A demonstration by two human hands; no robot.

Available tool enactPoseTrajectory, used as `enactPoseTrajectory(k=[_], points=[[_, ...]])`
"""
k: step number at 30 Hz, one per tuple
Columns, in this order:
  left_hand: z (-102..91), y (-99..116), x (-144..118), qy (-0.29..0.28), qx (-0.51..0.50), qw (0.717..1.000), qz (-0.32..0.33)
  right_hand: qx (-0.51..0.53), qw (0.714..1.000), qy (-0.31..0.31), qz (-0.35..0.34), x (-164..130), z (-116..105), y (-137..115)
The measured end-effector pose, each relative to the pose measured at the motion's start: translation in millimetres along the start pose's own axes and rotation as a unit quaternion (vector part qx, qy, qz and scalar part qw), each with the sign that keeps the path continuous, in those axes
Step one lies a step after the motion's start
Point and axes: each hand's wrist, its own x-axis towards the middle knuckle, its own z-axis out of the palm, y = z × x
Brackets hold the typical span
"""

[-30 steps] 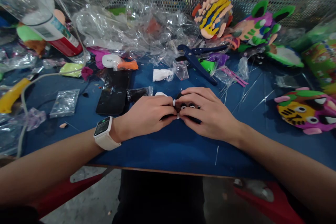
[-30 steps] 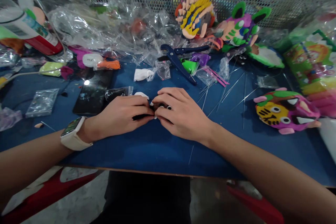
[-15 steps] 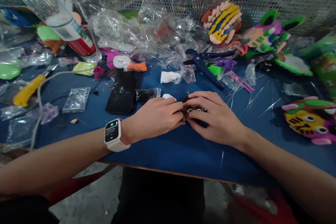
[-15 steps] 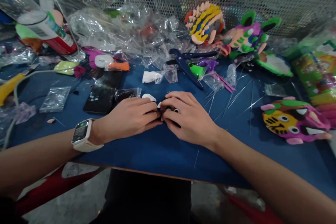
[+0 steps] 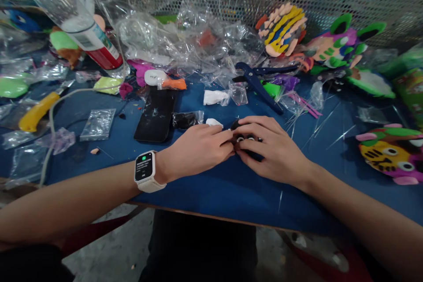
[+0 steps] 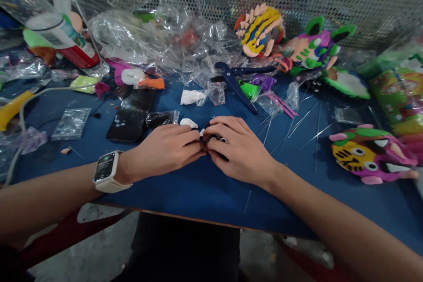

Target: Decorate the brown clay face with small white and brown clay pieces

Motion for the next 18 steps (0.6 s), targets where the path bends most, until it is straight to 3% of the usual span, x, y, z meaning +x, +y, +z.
enactPoseTrajectory(k=[11,18], points=[[-7.7,-0.2,1.0,-0.004,-0.007,1.000,-0.012,0.010,1.000,0.002,0.005,0.4,-0.3,-1.4],[-23.4,-11.8,-1.9,0.007,0.089,0.977,-0.192,0.028,1.000,0.004,0.009,1.0,-2.0,-4.1]])
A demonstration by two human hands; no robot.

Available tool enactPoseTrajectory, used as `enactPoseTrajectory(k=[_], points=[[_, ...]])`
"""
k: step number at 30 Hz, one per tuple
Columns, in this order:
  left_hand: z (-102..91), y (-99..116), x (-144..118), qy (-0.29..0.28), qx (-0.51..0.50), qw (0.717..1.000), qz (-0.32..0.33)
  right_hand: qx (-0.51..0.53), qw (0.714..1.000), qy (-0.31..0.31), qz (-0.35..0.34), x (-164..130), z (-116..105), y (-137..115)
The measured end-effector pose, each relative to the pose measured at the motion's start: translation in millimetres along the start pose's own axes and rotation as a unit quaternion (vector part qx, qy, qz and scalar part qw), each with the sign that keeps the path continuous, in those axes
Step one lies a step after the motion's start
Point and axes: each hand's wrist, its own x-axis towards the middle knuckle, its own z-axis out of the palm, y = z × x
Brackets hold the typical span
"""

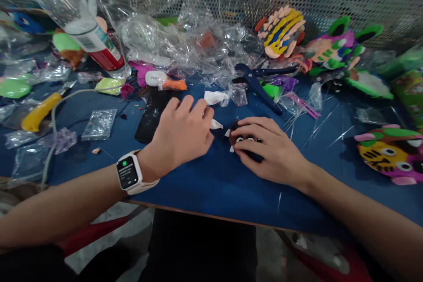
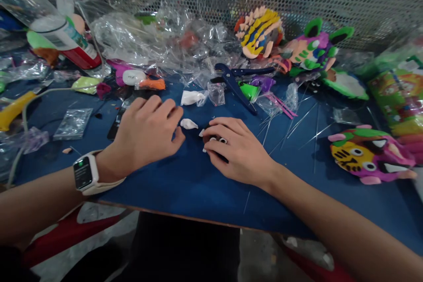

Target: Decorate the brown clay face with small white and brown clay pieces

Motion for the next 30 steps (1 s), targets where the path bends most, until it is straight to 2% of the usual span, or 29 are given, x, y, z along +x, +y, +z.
enactPoseTrajectory(k=[3,8,13,17,21,24,30], points=[[7.2,-6.4,-6.1,0.009,-0.008,0.999,-0.049,-0.001,1.000,0.002,-0.003,0.1,-0.5,-0.2],[13.6,-11.5,-8.7,-0.022,-0.028,0.997,-0.067,0.004,1.000,-0.003,0.001,-0.1,-0.3,0.8],[9.8,-6.3,0.3,-0.048,-0.064,0.997,0.006,0.007,1.000,0.010,0.003,-1.2,0.6,2.3],[14.3,-0.9,0.8,-0.068,-0.035,0.996,0.046,0.006,0.999,0.033,0.012,-0.9,1.6,2.6],[19.3,1.8,-1.0,-0.045,-0.004,0.998,0.053,-0.012,0.996,0.079,0.030,0.9,2.8,2.5],[16.9,6.2,-0.8,-0.019,-0.011,0.996,0.083,-0.026,0.993,0.110,0.038,2.3,3.7,3.3],[6.9,16.1,-1.8,0.093,-0.046,0.983,0.148,-0.008,0.994,0.106,0.023,2.8,2.5,2.7]])
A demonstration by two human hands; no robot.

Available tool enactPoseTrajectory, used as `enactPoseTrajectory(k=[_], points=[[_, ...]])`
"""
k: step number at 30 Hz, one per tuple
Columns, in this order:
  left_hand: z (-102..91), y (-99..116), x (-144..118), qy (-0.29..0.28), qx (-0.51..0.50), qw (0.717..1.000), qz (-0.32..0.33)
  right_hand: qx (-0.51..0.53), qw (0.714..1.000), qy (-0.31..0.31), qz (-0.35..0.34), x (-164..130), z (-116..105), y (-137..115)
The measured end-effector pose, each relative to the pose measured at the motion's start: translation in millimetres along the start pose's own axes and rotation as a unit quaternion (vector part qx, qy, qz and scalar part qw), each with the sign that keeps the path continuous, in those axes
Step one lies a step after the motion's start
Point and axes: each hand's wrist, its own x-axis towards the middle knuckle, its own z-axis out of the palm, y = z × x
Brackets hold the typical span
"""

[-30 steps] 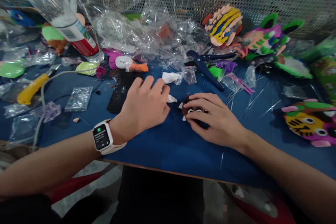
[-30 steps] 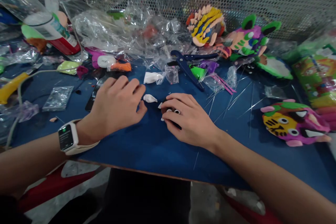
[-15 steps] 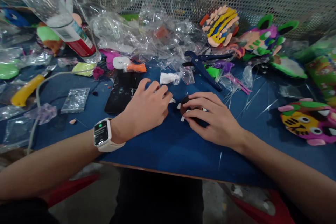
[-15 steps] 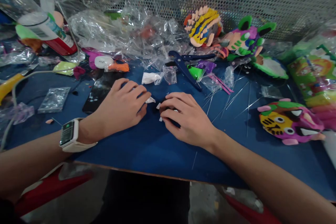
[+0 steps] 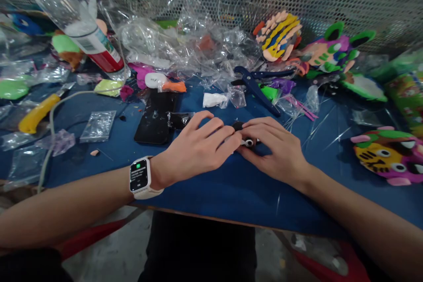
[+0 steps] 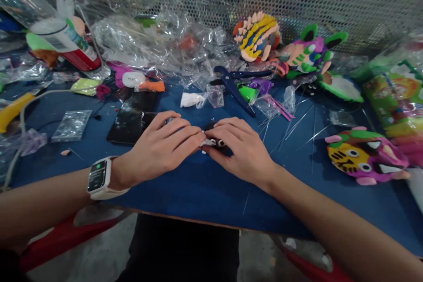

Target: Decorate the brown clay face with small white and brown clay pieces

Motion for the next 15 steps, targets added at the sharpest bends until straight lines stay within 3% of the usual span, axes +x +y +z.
enactPoseTrajectory(k=[4,15], points=[[-1.5,0.7,-0.9,0.027,-0.006,1.000,0.010,0.022,1.000,-0.004,0.022,0.0,-2.3,-4.7],[0.4,-0.5,0.7,0.019,-0.005,1.000,0.017,0.054,0.997,0.017,0.043,1.6,-2.0,-11.1]])
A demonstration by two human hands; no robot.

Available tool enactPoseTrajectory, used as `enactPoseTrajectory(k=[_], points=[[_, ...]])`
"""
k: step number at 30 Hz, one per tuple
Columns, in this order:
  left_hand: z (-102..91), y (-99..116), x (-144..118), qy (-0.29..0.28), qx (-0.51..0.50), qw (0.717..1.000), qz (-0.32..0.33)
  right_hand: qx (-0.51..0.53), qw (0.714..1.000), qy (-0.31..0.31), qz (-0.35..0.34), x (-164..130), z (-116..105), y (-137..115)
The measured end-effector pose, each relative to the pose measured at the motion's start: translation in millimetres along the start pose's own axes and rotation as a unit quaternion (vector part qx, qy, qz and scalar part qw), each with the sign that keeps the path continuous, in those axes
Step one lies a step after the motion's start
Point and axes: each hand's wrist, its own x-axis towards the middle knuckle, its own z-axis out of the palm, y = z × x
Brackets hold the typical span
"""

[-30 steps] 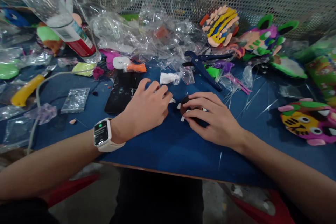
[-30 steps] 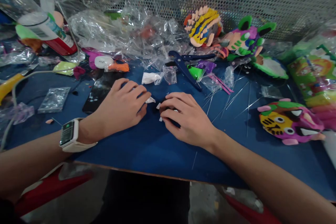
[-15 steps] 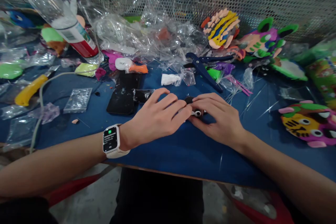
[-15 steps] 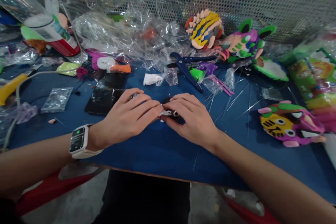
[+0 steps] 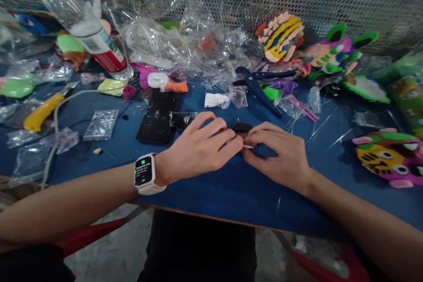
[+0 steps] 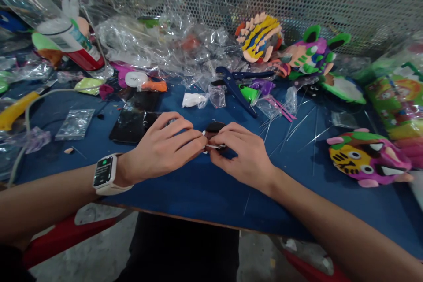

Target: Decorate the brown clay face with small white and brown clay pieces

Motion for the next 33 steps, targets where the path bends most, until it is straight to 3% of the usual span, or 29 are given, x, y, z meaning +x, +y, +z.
enactPoseTrajectory(k=[11,18,25,28,33], points=[[-0.9,-0.7,-0.3,-0.037,-0.006,0.999,-0.013,0.022,1.000,0.021,0.008,-1.9,-1.1,0.4],[0.7,-7.2,-1.1,-0.074,0.056,0.994,-0.055,0.033,0.998,0.038,-0.046,5.6,-1.5,-1.2],[7.5,-22.8,-6.1,-0.093,0.083,0.985,-0.120,0.090,0.993,0.072,0.022,0.2,-0.7,-0.4],[8.9,-27.2,-6.9,-0.102,0.053,0.985,-0.132,0.104,0.989,0.077,0.066,-2.1,-0.4,1.0],[8.5,-25.6,-5.5,-0.076,-0.119,0.983,-0.117,0.117,0.986,0.079,0.089,-2.3,2.3,4.1]])
